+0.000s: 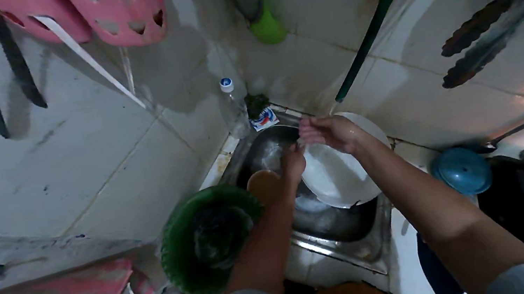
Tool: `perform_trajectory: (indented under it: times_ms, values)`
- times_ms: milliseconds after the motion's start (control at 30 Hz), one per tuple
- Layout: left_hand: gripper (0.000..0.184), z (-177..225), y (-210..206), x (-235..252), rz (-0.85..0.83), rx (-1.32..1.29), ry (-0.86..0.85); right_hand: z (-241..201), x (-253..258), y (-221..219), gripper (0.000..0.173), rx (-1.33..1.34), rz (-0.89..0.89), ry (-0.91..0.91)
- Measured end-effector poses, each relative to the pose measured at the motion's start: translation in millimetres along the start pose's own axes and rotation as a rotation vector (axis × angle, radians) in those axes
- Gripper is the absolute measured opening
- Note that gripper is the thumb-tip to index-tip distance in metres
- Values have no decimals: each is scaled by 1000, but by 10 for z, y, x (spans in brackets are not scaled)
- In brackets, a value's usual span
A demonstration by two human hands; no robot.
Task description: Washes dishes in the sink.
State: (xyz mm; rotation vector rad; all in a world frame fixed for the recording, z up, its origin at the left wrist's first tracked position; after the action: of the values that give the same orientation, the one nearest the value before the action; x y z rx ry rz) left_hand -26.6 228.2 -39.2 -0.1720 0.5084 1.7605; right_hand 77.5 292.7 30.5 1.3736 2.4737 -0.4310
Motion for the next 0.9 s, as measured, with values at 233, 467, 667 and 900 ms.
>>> perform_trajectory:
  times_ms: [233,467,667,900]
  values:
    - [38,853,-291,129,-201,570,-398,-387,-399,553,50,-1205,327,290]
    - [43,1255,-488,139,-304,852,-606,-259,-773,792,37,-1300,433,-49]
    - [39,937,-115,313,-205,729,-497,-173,-1241,993,35,-1173,642,-104]
    - [35,1392,-513,-8,-278,881,-751,-368,-803,608,37,-1286,436,128]
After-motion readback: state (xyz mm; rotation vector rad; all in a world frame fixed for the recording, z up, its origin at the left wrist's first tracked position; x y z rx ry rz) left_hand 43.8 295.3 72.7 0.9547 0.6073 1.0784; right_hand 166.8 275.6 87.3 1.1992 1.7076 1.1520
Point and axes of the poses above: each hand's wrist, its own x-axis towards the middle knuckle, its own y-axis out of the back of the hand, z = x × y, the point moved 8 cm from there along x, towards the middle knuckle
